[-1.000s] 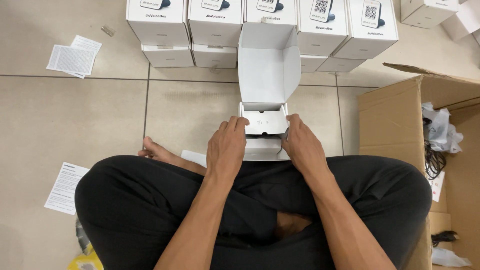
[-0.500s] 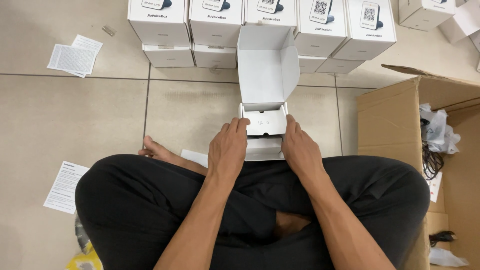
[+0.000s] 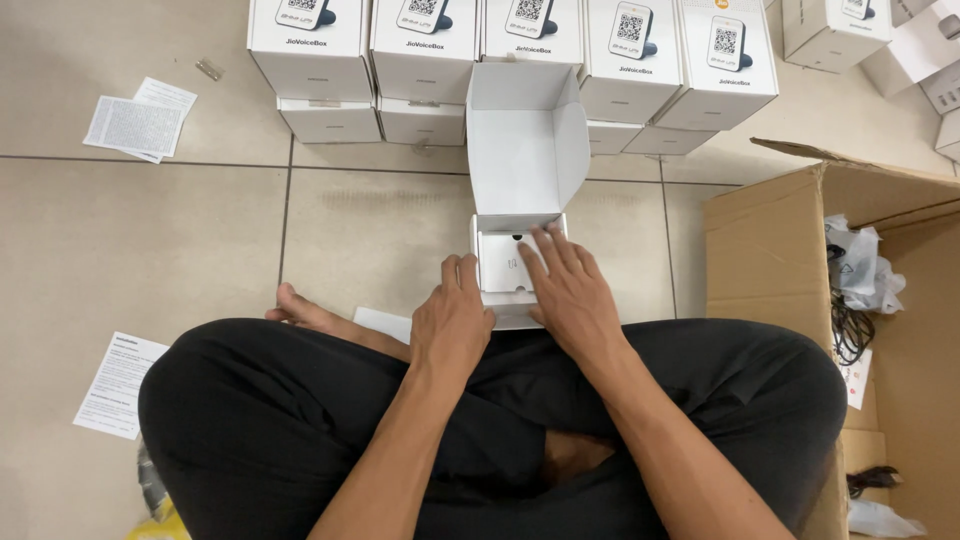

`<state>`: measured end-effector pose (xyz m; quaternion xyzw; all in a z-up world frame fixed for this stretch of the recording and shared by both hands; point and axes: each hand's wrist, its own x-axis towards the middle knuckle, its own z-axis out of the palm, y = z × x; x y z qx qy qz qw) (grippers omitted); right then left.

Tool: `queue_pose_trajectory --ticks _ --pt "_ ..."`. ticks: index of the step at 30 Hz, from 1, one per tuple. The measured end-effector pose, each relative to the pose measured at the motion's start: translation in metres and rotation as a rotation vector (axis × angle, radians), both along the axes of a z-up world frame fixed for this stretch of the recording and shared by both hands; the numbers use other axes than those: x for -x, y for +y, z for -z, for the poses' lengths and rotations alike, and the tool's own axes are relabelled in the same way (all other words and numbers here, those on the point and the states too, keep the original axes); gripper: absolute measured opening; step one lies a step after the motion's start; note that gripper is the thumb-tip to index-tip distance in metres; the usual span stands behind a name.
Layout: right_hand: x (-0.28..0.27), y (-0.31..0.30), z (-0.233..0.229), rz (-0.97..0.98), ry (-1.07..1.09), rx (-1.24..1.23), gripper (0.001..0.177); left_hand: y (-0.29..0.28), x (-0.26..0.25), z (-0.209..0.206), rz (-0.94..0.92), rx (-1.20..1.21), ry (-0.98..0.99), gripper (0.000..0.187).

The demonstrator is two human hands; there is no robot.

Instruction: The person packs electronic devices and cables into retail boxes and organizes them.

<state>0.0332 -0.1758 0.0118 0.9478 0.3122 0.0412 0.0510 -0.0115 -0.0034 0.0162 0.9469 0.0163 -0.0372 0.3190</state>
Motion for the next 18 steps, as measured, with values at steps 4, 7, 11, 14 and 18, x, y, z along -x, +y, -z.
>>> queue_pose_trajectory --ticks 4,7,11,14,18 --pt "-0.007 0.007 0.012 -0.063 0.044 0.092 0.099 0.001 0.000 0.016 0.046 -0.031 0.224 0.078" --pt "-0.016 0.011 0.021 -0.068 0.059 0.081 0.097 -0.001 0.001 0.039 0.059 -0.039 0.222 0.066" --pt "-0.027 0.010 0.039 -0.109 -0.030 0.087 0.089 0.000 0.003 0.046 0.063 -0.066 0.171 0.065" --pt "-0.032 0.012 0.029 -0.096 -0.029 -0.002 0.083 -0.002 -0.001 0.042 0.053 -0.061 0.202 0.065" --pt "-0.029 0.018 0.021 -0.068 -0.003 -0.100 0.072 -0.002 0.000 0.044 0.042 -0.062 0.158 0.065"
